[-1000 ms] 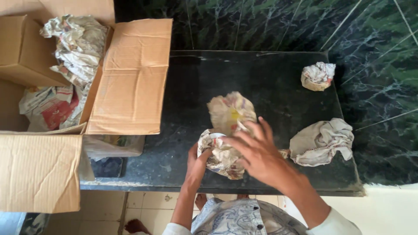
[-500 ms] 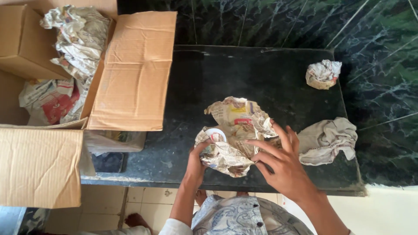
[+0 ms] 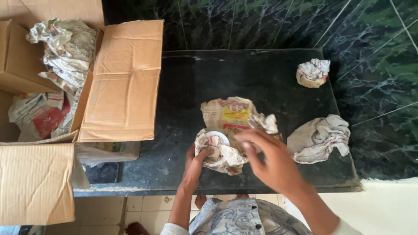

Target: The person is unpacking several white bowls from newspaper wrapping inside a cardboard box and placing them on a counter.

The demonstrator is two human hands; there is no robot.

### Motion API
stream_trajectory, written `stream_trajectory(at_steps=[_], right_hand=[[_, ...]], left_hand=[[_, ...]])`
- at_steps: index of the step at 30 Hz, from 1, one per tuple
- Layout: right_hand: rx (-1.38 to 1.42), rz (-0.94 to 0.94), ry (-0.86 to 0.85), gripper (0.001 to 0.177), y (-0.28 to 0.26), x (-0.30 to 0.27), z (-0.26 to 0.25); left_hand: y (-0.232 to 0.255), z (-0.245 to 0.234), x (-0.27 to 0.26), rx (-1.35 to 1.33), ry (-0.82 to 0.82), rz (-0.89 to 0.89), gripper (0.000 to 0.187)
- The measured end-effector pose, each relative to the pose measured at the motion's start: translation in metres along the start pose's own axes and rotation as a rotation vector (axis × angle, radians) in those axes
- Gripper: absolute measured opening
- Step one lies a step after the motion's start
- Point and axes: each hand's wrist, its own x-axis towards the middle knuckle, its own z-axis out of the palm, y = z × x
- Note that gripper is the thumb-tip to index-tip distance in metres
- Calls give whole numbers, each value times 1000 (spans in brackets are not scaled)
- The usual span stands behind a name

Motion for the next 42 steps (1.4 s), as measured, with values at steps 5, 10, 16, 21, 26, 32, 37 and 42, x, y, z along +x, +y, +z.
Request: stream_trajectory(at_steps=[5,10,16,21,26,32,37,42], right_hand=[[142,351,-337,33,64,17,61],[98,420,-440,29,94,4,83],[314,546,-361,31,96,-6,99],[177,457,-367,27,107,-7,114],[233,361,-308,22,125,-18,136],[248,477,-317,21,121,-24,146],[246,502,-335,20,118,-23,148],[302,505,-321,18,110,-19,148]], left_hand=[[-19,-4,15,153,-112,52,52],[-21,-2,21,266,-208,89,56],[-29,-5,30,270,-175,61,51],[-41,-8,39,284,-156,58,47],[-64,-14,49,200,-107,68,54],[-76,-22,47,159,-85,191,57],[7,-5,-6,656,84,470,60],[19,2,-29,979,130,849,43]])
